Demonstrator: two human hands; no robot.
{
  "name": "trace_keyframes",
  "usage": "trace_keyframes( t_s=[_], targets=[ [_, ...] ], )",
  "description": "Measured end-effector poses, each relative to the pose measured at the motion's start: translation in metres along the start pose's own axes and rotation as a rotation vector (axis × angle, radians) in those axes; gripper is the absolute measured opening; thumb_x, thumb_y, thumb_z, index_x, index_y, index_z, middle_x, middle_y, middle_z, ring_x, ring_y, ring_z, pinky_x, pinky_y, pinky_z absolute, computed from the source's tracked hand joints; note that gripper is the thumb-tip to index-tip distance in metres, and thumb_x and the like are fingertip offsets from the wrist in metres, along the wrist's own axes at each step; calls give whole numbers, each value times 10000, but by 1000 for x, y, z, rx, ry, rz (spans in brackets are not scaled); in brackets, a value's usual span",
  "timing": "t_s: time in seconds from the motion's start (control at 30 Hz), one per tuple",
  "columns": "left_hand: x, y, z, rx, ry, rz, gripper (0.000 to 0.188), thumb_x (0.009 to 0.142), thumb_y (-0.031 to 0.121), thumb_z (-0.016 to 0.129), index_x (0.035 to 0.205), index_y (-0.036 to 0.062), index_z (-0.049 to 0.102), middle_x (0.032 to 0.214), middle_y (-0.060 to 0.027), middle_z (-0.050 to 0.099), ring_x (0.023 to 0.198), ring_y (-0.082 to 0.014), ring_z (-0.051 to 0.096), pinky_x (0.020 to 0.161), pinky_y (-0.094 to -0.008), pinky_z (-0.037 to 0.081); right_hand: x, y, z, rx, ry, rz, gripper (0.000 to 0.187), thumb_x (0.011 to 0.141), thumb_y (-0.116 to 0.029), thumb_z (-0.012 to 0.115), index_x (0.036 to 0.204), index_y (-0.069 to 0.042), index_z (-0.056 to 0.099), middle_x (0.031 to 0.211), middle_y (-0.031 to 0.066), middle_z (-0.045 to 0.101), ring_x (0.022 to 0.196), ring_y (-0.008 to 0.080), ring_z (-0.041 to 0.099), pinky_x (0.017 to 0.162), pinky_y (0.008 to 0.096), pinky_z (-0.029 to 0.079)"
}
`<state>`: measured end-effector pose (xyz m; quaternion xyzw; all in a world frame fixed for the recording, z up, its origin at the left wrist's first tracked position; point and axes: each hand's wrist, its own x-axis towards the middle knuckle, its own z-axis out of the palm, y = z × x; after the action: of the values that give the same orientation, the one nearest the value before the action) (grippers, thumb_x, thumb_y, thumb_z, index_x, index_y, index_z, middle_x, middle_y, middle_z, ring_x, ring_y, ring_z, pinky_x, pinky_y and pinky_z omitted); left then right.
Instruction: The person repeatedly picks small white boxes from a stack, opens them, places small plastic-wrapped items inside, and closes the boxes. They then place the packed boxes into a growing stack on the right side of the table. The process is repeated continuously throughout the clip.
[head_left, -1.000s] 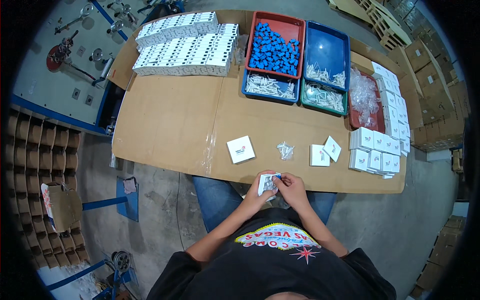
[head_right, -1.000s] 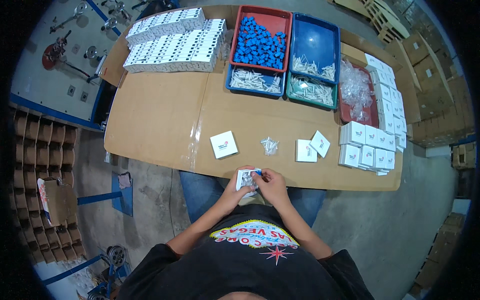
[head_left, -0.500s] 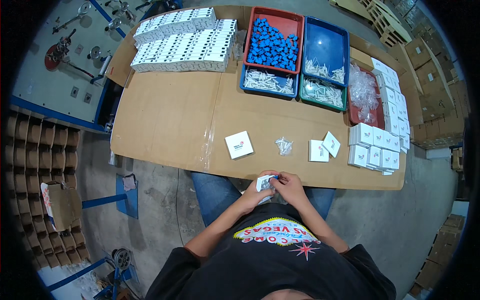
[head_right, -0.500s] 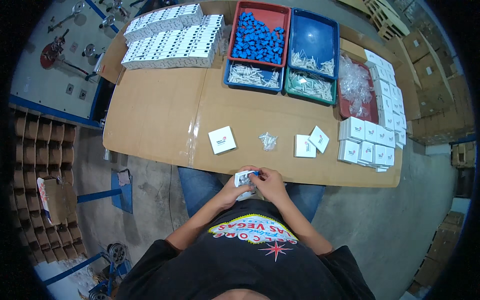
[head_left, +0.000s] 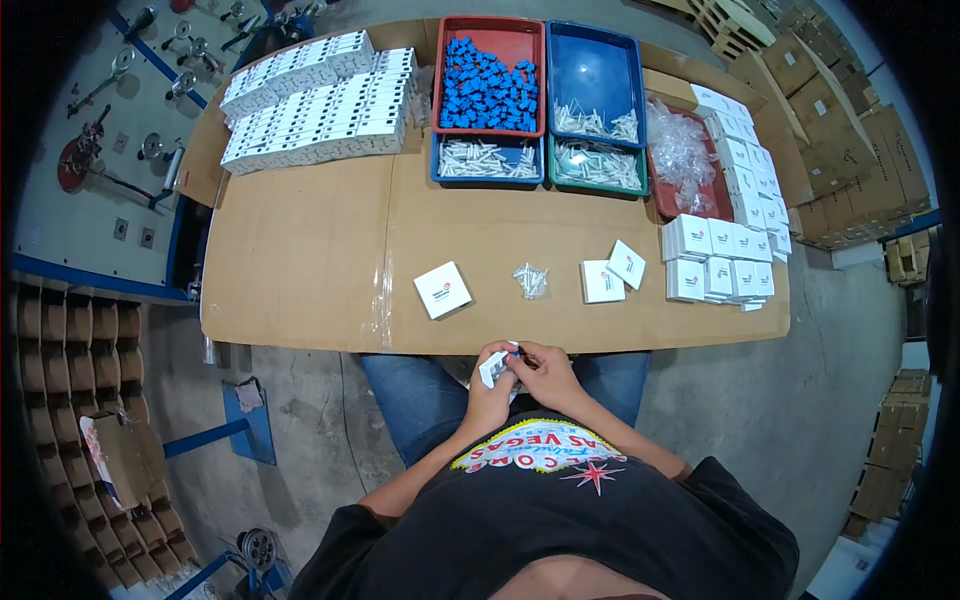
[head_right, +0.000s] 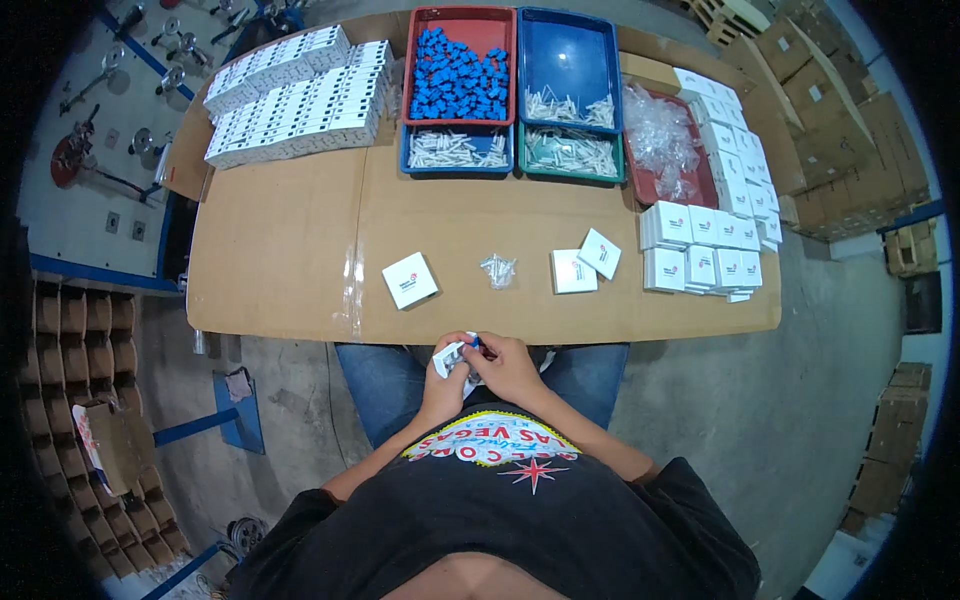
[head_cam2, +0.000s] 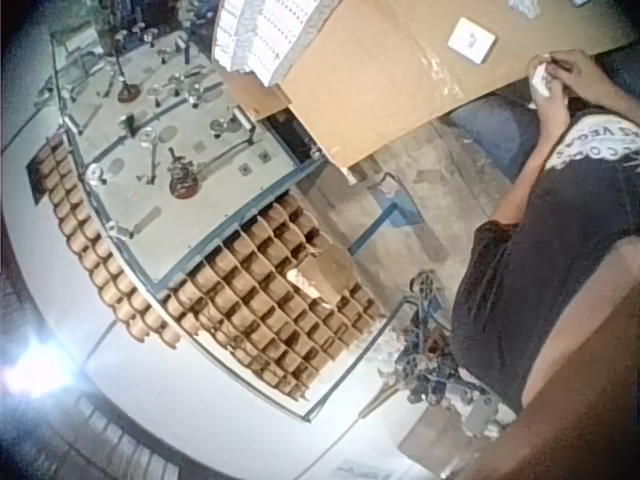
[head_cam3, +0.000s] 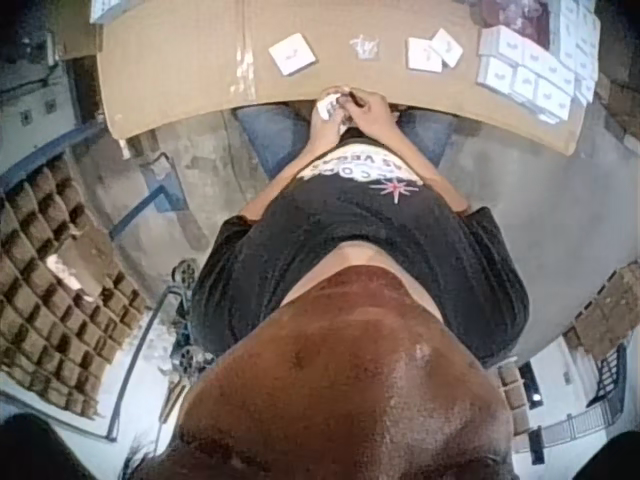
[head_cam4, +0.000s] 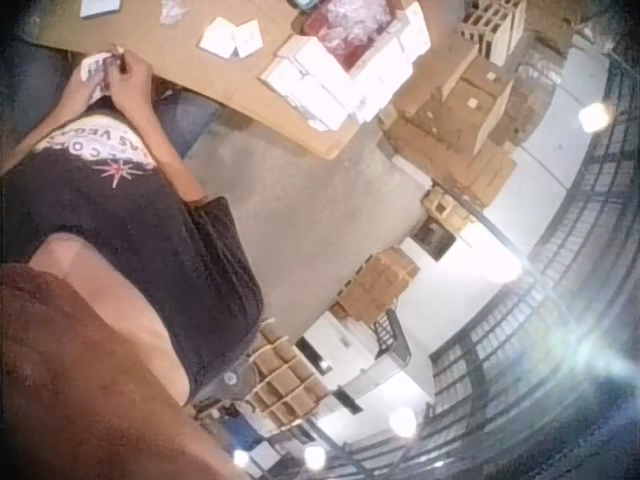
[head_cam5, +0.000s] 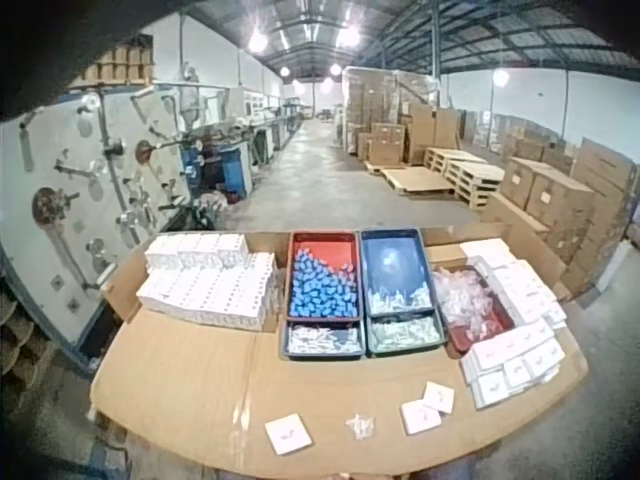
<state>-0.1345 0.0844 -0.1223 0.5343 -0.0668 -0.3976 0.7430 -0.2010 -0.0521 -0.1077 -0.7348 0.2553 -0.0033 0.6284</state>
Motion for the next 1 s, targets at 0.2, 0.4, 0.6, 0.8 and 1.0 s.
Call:
trace_keyframes(
  t_s=[0.2, 0.4, 0.6, 0.8, 1.0],
  targets=[
    [17, 12, -49, -197, 445, 14, 383, 1006, -47, 453, 1353, 111, 490, 1099, -101, 655, 927, -203, 679, 775, -344, 591, -18, 3, -15, 195, 360, -183, 221, 1026, -178, 713, 1016, 40, 744, 880, 114, 777, 766, 170, 739, 689, 288, 591],
    [-7, 48, -21, -403, 64, -34, 540, 903, -74, 427, 1432, 31, 424, 1314, -272, 621, 1198, -395, 676, 1022, -546, 591, -16, 3, -41, 298, -104, 421, 310, 1024, -320, 727, 1005, -11, 728, 782, 85, 734, 615, 122, 677, 539, 260, 532],
    [-4, 63, -26, -353, 86, -31, 579, 948, -45, 428, 1518, 50, 388, 1406, -295, 590, 1272, -410, 647, 991, -548, 609, 141, -19, -93, -404, 25, 99, 191, 897, -234, 767, 900, -43, 781, 699, 36, 696, 574, 115, 613, 508, 308, 488],
    [-8, 71, -33, -330, 69, -83, 583, 992, 15, 436, 1564, 97, 363, 1421, -283, 585, 1281, -393, 642, 953, -569, 627, 185, -157, -112, 70, 164, -213, 514, 968, -306, 767, 1345, 3, 604, 912, 96, 755, 637, 150, 688, 563, 278, 551],
    [13, 57, -23, -389, 72, -99, 438, 1094, 193, 496, 1522, 110, 454, 1342, -145, 624, 1178, -278, 671, 971, -508, 616, 65, -75, -14, -166, -162, -244, 166, 945, -175, 741, 982, -13, 743, 895, 71, 691, 771, 144, 618, 711, 321, 501]
  ],
)
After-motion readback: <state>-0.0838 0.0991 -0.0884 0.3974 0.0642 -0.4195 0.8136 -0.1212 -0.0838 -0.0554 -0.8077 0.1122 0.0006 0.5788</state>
